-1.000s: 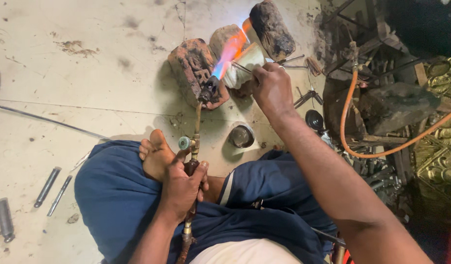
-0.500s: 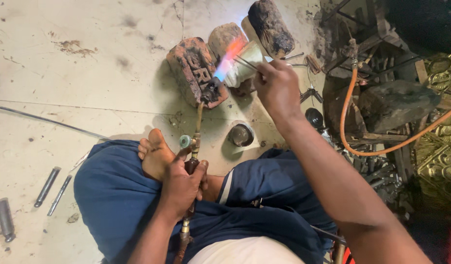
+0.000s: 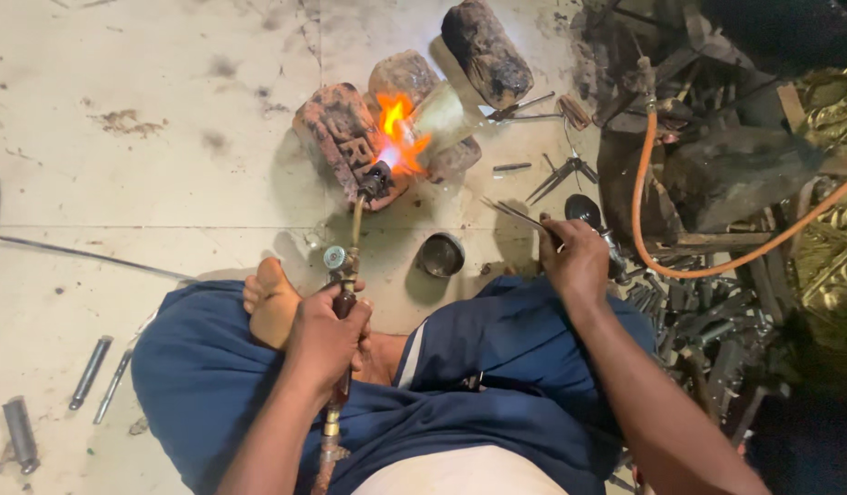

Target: The person applies a dark liquid from a small container onto the rim of a white ceramic object using a brush. The person then uses a blowtorch to heat the object while continuing to apply the liquid.

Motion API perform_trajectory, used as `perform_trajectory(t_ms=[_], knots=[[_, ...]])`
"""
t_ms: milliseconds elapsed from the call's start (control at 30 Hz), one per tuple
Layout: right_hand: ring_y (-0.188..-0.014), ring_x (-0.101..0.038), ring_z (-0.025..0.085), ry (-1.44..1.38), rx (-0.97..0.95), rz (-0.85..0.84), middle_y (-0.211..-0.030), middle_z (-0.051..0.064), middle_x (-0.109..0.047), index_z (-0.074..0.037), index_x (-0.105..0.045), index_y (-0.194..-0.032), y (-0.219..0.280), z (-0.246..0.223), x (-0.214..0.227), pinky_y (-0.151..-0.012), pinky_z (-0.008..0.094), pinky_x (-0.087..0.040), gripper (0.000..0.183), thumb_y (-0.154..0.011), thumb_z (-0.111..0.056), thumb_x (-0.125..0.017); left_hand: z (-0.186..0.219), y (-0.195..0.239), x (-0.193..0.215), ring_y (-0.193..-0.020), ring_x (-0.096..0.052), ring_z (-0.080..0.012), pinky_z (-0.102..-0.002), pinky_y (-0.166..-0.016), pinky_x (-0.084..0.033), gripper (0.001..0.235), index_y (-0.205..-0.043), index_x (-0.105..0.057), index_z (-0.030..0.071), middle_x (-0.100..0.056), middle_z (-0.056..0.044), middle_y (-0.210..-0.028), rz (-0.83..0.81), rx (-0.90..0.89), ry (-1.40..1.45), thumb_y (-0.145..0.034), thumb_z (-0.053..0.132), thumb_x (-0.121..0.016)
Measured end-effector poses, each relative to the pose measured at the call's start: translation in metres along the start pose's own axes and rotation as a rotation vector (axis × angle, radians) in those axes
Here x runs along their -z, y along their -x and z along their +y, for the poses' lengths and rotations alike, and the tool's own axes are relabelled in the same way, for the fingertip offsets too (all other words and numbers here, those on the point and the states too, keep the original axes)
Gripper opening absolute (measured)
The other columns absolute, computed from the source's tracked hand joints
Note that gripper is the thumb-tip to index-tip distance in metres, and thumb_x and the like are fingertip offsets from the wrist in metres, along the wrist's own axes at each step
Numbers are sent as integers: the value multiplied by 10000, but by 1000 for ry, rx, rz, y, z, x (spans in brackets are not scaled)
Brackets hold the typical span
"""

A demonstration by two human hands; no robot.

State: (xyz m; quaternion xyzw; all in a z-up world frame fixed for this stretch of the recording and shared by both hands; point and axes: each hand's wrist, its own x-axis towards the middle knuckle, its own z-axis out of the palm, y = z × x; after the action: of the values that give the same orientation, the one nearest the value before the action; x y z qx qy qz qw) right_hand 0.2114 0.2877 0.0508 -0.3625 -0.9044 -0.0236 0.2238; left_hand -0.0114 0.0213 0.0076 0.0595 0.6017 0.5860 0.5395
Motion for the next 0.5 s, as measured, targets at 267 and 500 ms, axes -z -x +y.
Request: perform_trajectory(t_ms=[267,500], knots=[[-933,-710,422,17,-227,-289,-957,250,-721,-108,-807,-1039,-12,74,-70,-858,471,-564,192,-895,-96,-681,38,-7,-1,-467,-530,-118,-275,-364,-406,353,-1248,-638,15,-582,-50,-652,-2,2,-19,-905,94,-667],[-1065,-696,389,170,-269,-675,-1091,212,-735,-204,-771,-1166,-7,106,-122,-941,461,-551,381,-825,-68,-670,70,-12,2,-493,-563,-136,-288,-383,-432,310,-1192,-647,-5,-603,-52,-675,-48,35,-162,-905,108,-681]])
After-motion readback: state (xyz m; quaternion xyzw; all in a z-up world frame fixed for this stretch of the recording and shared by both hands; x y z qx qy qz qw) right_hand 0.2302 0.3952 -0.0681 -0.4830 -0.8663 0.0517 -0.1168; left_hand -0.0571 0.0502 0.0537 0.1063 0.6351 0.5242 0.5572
